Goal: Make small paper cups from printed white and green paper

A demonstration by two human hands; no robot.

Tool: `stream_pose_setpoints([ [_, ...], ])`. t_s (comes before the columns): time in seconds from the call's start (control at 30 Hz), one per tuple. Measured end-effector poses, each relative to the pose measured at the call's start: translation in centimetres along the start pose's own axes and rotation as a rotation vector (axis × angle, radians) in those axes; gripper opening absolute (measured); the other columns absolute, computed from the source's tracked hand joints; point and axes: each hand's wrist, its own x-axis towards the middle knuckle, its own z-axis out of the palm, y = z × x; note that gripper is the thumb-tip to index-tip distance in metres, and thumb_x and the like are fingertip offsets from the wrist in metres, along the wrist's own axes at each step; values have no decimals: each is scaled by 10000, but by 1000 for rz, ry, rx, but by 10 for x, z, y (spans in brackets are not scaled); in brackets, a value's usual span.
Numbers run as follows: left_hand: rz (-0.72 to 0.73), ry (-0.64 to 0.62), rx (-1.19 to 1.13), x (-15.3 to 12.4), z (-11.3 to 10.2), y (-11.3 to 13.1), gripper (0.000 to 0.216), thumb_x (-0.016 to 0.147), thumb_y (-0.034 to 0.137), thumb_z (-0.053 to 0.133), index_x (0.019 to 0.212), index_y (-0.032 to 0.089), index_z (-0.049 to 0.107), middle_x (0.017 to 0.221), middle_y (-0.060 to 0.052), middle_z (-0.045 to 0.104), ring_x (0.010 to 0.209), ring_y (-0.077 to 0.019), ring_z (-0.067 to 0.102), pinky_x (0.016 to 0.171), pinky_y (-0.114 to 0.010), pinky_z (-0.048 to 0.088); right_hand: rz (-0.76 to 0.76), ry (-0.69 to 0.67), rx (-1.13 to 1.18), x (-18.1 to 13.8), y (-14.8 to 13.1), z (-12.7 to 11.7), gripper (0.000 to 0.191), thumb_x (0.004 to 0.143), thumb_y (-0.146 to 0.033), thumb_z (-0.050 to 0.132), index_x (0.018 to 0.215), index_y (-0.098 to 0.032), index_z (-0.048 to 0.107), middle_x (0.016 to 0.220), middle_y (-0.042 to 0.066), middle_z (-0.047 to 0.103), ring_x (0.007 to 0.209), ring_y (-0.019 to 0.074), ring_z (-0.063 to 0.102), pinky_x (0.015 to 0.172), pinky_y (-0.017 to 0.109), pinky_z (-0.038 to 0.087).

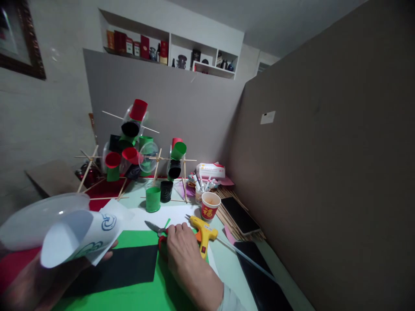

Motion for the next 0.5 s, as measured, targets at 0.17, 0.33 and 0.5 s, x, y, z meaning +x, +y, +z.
stream_pose_setpoints([
  [0.17,12,-81,-101,-13,9,14,885,584,442,968,1381,211,662,967,-73,868,902,-381,811,815,-440,700,11,151,111,0,10,-2,308,834,4,516,1038,-196,632,999,131,673,936,296,642,807,416,539],
  [0.33,144,-106,-129,-8,16,30,853,655,261,941,1438,262,603,1179,-32,834,987,-358,802,836,-429,700,42,277,399,-2,2,-26,350,885,-81,510,1220,-179,546,1126,158,658,997,285,665,858,433,549],
  [0.5,156,-98,-86,-9,23,30,806,630,159,940,1373,295,658,1175,-37,835,955,-338,812,784,-399,706,137,141,950,-11,-24,-48,339,990,-389,542,1262,-192,497,794,-14,603,598,144,566,535,251,462],
])
